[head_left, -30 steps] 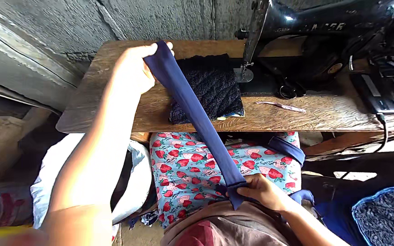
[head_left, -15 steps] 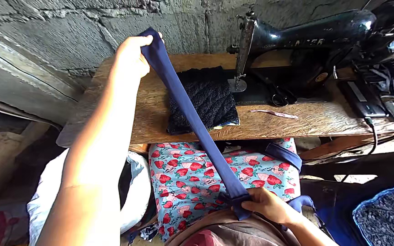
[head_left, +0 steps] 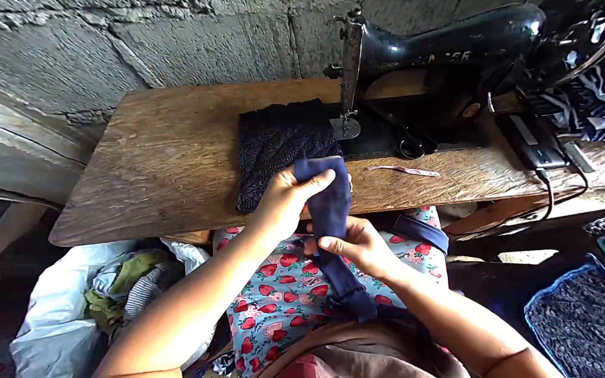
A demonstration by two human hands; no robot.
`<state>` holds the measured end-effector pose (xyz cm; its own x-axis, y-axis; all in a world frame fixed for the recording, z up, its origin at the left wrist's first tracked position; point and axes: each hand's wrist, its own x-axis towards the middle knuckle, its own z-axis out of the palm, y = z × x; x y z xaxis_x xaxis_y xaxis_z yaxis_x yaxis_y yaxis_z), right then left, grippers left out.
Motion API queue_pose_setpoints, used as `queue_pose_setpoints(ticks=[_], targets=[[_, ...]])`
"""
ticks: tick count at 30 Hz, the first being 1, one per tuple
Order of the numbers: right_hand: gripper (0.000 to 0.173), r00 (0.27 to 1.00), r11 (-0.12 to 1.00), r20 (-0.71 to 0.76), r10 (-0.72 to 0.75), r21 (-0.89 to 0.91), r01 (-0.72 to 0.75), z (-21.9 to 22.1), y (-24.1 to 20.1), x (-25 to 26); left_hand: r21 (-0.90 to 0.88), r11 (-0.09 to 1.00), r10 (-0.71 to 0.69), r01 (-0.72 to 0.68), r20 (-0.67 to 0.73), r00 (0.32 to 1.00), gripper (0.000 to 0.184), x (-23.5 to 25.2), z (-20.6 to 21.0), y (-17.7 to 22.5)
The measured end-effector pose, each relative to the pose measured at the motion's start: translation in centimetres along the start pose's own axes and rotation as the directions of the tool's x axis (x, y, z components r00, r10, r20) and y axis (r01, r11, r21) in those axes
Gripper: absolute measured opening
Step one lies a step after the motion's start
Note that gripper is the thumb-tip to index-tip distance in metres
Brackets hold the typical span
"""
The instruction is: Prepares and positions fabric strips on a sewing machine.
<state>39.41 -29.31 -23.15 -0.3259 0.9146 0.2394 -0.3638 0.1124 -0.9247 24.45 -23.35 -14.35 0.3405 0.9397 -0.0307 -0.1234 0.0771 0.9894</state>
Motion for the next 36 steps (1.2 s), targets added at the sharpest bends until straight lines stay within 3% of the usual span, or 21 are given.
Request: queue_pose_setpoints(ticks=[4,7,9,11,12,14,17,20,22,25,30,33,36], targets=[[0.011,0.999,1.0,-0.049,0.014,-0.023,-0.015,0.1,0.7,-0.6,0.182,0.983,-0.03,0.035,-0.033,0.999,0.019,4.2,-1.7,0.4],[0.009,0.991,0.999,-0.133,-0.008,-0.051,0.001,-0.3,0.3,0.2,0.43,0.902,0.02,-0.039,0.047,0.999,0.017,8.5,-3.1,0.2],[0.008,0.988,0.995,-0.152,0.039,-0.09,-0.053,-0.7,-0.7,0.8,0.622,0.782,-0.152,0.038,0.131,0.98,0.035,9.7,-3.8,0.9],[0.019,0.991,0.988,-0.082,0.107,-0.104,-0.115,-1.3,-2.2,1.0,0.734,0.664,-0.409,0.143,0.196,0.891,0.066,8.6,-3.9,1.6],[0.025,0.991,0.987,-0.033,0.13,-0.095,-0.132,-1.5,-2.8,0.9,0.742,0.649,-0.485,0.167,0.234,0.843,0.072,7.5,-3.8,1.4],[0.031,0.988,0.986,0.051,0.148,-0.08,-0.143,-1.7,-3.9,0.8,0.618,0.746,-0.53,0.249,0.325,0.783,0.067,5.1,-3.8,0.5],[0.034,0.985,0.991,0.115,0.127,-0.057,-0.122,-1.7,-4.3,0.9,0.167,0.909,-0.41,0.382,0.52,0.749,0.051,3.8,-4.7,-1.4],[0.033,0.984,0.989,0.111,0.136,-0.071,-0.129,-1.7,-4.2,1.5,-0.026,0.922,-0.302,0.387,0.579,0.757,0.064,4.4,-6.0,-1.2],[0.033,0.984,0.987,0.101,0.146,-0.083,-0.138,-1.5,-4.2,1.9,0.015,0.929,-0.331,0.37,0.484,0.81,0.037,4.4,-5.5,-0.3],[0.037,0.984,0.984,0.081,0.159,-0.088,-0.152,-1.1,-4.1,2.7,0.175,0.928,-0.372,0.329,0.385,0.845,0.042,4.6,-4.7,0.8],[0.056,0.978,0.977,0.053,0.202,-0.08,-0.197,-0.9,-3.9,4.4,0.447,0.889,-0.282,0.096,0.37,0.885,0.051,6.7,-7.5,1.5],[0.056,0.967,0.964,-0.023,0.255,-0.072,-0.256,-1.1,-4.3,4.8,0.467,0.884,-0.174,-0.02,0.369,0.913,0.039,8.5,-8.2,2.1],[0.044,0.94,0.943,-0.132,0.314,-0.075,-0.325,-1.3,-4.1,4.4,0.461,0.858,0.032,-0.226,0.391,0.92,0.029,12.3,-8.2,1.6]])
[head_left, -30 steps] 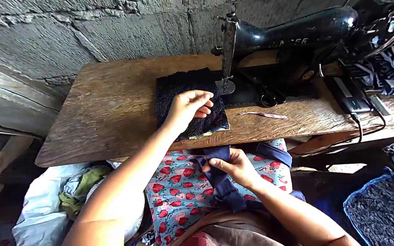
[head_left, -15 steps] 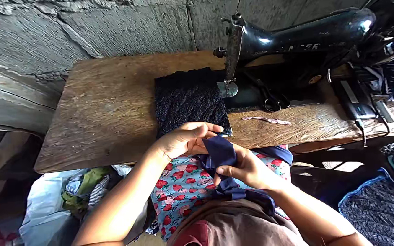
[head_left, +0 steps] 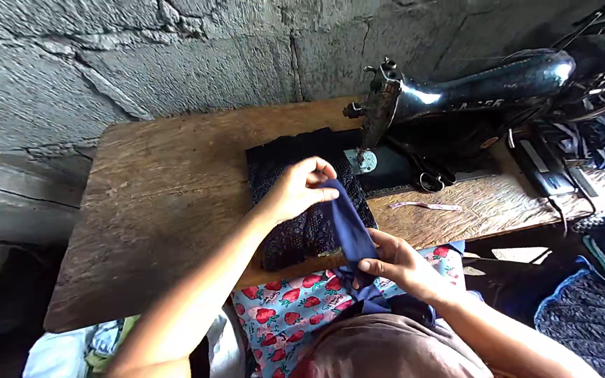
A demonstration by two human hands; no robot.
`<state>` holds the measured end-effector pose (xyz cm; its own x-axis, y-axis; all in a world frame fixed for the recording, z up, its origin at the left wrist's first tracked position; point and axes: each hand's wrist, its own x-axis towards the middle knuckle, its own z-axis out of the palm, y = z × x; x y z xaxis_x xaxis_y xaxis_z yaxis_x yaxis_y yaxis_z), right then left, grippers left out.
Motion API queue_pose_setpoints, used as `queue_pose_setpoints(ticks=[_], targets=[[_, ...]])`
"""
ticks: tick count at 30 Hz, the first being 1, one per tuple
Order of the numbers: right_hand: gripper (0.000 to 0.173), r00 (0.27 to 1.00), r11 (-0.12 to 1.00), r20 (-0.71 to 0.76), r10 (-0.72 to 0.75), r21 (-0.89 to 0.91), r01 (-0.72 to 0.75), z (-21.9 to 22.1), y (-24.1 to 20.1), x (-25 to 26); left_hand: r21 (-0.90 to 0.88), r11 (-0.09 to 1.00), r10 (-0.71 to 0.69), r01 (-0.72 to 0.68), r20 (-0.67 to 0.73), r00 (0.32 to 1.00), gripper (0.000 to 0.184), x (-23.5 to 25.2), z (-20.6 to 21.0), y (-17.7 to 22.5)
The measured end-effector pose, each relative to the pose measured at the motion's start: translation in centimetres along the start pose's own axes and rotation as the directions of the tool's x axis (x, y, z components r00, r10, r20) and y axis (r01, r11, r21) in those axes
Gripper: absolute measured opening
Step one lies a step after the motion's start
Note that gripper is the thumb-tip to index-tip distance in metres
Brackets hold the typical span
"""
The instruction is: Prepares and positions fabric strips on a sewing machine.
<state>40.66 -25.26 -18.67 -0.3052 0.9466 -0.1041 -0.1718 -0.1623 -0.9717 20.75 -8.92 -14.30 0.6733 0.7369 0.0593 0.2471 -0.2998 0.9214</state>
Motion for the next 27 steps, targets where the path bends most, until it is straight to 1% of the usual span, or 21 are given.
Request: queue_pose_setpoints(ticks=[2,3,6,10,13,16,22,27], targets=[[0.041,0.996,1.0,-0.08,0.029,-0.001,-0.029,-0.1,0.5,-0.5,0.053,0.994,0.099,-0.098,-0.018,0.995,0.022,3.0,-0.2,-1.3],[0.04,0.992,0.999,-0.122,0.042,0.006,-0.042,-0.1,0.8,-0.7,0.067,0.991,0.115,-0.115,-0.01,0.993,0.02,4.3,-0.1,-1.8],[0.038,0.979,0.998,-0.197,0.056,0.016,-0.054,-0.3,1.5,-1.5,0.155,0.983,0.101,-0.1,0.0,0.995,0.022,7.1,0.7,-3.3],[0.044,0.978,0.998,-0.207,0.034,-0.047,-0.045,-1.2,2.8,-2.8,0.222,0.974,0.07,-0.052,-0.074,0.995,0.031,8.3,1.3,-4.9],[0.034,0.99,0.995,-0.136,0.026,-0.096,-0.039,-2.5,3.8,-3.7,0.238,0.97,0.074,-0.049,-0.097,0.993,0.034,8.4,1.4,-5.6],[0.023,1.0,0.983,-0.002,0.006,-0.185,-0.006,-3.9,4.4,-4.4,0.219,0.975,0.056,-0.033,-0.101,0.993,0.036,8.1,1.4,-5.9],[0.027,0.974,0.931,0.229,0.001,-0.355,0.082,-6.4,5.3,-4.0,0.285,0.955,-0.037,0.08,-0.154,0.987,0.043,7.4,1.7,-5.0],[0.024,0.945,0.888,0.327,-0.028,-0.425,0.173,-7.1,4.9,-4.4,0.321,0.942,-0.045,0.097,-0.164,0.985,0.046,7.1,1.9,-4.9]])
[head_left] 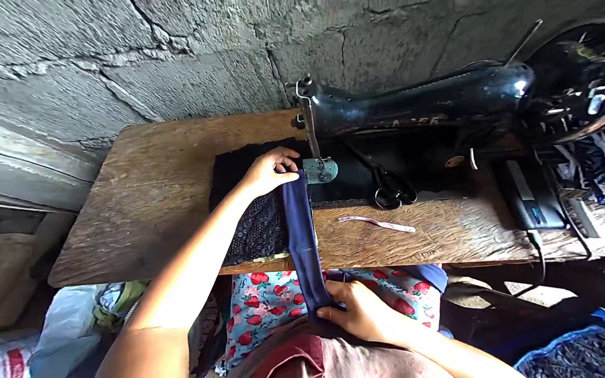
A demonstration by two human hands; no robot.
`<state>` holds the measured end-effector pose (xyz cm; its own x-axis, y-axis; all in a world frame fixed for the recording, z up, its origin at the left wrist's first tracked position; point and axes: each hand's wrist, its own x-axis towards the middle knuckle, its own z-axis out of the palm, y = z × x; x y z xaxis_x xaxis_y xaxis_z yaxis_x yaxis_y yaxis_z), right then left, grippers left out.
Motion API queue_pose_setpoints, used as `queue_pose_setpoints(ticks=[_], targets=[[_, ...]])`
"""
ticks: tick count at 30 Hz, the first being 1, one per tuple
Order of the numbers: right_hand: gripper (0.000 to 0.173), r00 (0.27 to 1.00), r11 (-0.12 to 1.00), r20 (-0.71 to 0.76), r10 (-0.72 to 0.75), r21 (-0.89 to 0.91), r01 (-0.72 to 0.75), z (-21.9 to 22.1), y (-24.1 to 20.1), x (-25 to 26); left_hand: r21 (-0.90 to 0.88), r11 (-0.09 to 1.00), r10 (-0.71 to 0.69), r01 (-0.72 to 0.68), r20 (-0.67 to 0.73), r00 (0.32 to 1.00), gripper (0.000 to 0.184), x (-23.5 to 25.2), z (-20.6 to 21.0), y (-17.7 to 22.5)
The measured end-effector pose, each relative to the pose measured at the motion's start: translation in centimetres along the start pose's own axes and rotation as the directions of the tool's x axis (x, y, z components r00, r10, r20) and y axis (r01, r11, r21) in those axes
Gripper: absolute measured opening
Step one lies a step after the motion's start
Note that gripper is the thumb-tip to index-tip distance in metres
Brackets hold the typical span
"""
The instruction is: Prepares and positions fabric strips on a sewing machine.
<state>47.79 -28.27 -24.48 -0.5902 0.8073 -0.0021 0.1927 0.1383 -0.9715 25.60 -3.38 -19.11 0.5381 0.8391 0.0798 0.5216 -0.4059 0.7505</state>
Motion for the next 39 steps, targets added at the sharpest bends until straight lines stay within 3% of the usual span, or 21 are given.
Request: queue_pose_setpoints(ticks=[3,7,8,10,12,15,18,20,24,28,32,36,39], targets=[[0.029,0.994,0.994,0.086,0.072,-0.086,-0.064,0.1,-0.5,0.3,-0.005,0.999,-0.041,0.041,0.019,0.999,0.045,0.0,-0.1,0.2],[0.051,0.923,0.891,0.221,0.314,-0.404,-0.206,-1.0,-4.0,0.6,-0.055,0.996,-0.068,0.07,0.039,0.997,0.046,0.5,-0.4,0.0],[0.048,0.938,0.875,0.21,0.274,-0.46,-0.153,-1.5,-4.6,0.3,-0.067,0.995,-0.064,0.067,0.045,0.997,0.046,0.5,-0.5,-0.1],[0.031,0.988,0.886,0.145,0.048,-0.463,0.025,-3.5,-5.1,0.1,-0.073,0.996,-0.044,0.048,0.057,0.997,0.045,0.5,-0.6,-0.4],[0.022,0.981,0.87,0.048,-0.186,-0.455,0.187,-6.6,-5.4,1.4,0.018,1.0,0.01,-0.011,0.042,0.999,0.039,0.4,-0.7,-0.3],[0.022,0.963,0.765,-0.114,-0.245,-0.632,0.12,-10.3,-5.4,4.7,0.224,0.942,0.259,-0.249,-0.018,0.966,0.016,0.1,-0.5,-0.6],[0.018,0.926,0.561,-0.191,-0.324,-0.828,0.025,-11.1,-3.4,8.5,0.298,0.885,0.396,-0.358,-0.076,0.915,0.01,-0.6,0.3,-1.9],[0.017,0.957,0.494,-0.163,-0.242,-0.869,-0.024,-10.2,-3.2,10.8,0.285,0.886,0.412,-0.365,-0.126,0.902,0.012,-1.3,0.7,-2.8],[0.021,0.983,0.514,-0.178,0.052,-0.839,-0.179,-7.7,-5.3,16.9,0.305,0.895,0.38,-0.325,-0.143,0.914,0.011,-3.6,-0.1,-3.3],[0.049,0.988,0.577,-0.153,0.015,-0.806,-0.133,-7.6,-7.7,22.7,0.295,0.913,0.342,-0.283,-0.169,0.924,0.012,-5.3,-0.2,-3.1],[0.046,0.977,0.673,-0.076,-0.2,-0.736,0.081,-9.0,-8.8,19.0,0.263,0.939,0.269,-0.221,-0.162,0.95,0.012,-6.4,0.2,-2.3],[0.032,0.94,0.587,-0.138,-0.312,-0.806,0.077,-9.2,-4.4,11.9,0.247,0.948,0.25,-0.201,-0.186,0.95,0.012,-8.3,1.0,-1.6],[0.029,0.892,0.554,-0.12,-0.435,-0.817,0.16,-7.7,-2.0,8.4,0.244,0.946,0.265,-0.216,-0.192,0.945,0.013,-8.8,2.1,-0.7]])
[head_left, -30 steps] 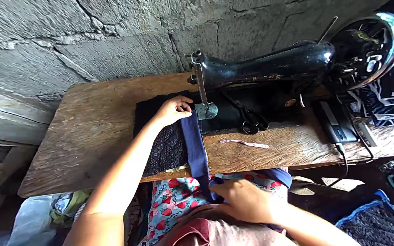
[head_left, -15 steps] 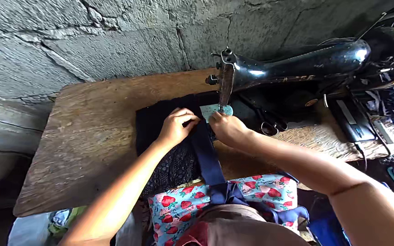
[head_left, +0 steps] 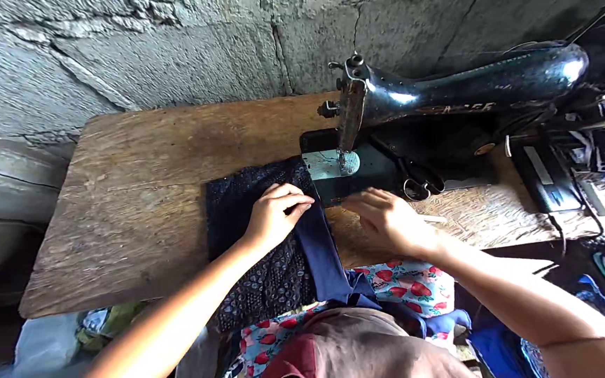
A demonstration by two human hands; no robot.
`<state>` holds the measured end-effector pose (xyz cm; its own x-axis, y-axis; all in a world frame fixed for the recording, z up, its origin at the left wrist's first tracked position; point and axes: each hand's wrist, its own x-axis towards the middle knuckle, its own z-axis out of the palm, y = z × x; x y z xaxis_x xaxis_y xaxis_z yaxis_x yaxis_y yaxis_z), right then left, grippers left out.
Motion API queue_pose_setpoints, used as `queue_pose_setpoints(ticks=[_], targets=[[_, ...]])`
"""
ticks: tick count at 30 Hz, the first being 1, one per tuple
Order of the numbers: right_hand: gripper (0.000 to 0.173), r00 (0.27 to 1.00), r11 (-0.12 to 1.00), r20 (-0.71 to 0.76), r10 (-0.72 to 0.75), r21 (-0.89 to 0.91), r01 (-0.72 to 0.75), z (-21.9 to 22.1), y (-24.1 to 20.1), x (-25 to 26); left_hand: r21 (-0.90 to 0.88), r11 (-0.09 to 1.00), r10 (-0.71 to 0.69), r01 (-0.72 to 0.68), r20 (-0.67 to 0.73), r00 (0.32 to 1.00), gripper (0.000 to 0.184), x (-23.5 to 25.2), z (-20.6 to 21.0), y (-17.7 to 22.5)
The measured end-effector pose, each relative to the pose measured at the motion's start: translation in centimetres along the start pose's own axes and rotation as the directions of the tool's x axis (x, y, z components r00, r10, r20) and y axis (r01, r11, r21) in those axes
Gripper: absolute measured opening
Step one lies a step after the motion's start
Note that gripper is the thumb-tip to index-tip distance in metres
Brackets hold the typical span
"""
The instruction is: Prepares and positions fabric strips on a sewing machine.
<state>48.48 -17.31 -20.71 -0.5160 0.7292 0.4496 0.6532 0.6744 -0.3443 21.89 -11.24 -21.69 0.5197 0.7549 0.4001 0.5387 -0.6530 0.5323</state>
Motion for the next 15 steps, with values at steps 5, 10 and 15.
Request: queue_pose_setpoints(ticks=[5,10,15], targets=[[0.031,0.994,0.997,-0.08,-0.078,-0.035,0.075,0.1,0.7,-1.4,-0.027,0.996,0.081,-0.08,0.032,0.996,0.013,2.3,1.5,0.8],[0.031,0.992,0.991,-0.064,-0.109,-0.08,0.104,-0.2,2.6,-0.8,-0.049,0.994,0.099,-0.097,0.033,0.995,0.011,4.2,2.6,0.7],[0.039,0.978,0.975,0.021,-0.207,-0.083,0.208,0.9,3.8,0.1,-0.052,0.994,0.101,-0.099,0.046,0.994,0.012,4.2,2.5,0.7]])
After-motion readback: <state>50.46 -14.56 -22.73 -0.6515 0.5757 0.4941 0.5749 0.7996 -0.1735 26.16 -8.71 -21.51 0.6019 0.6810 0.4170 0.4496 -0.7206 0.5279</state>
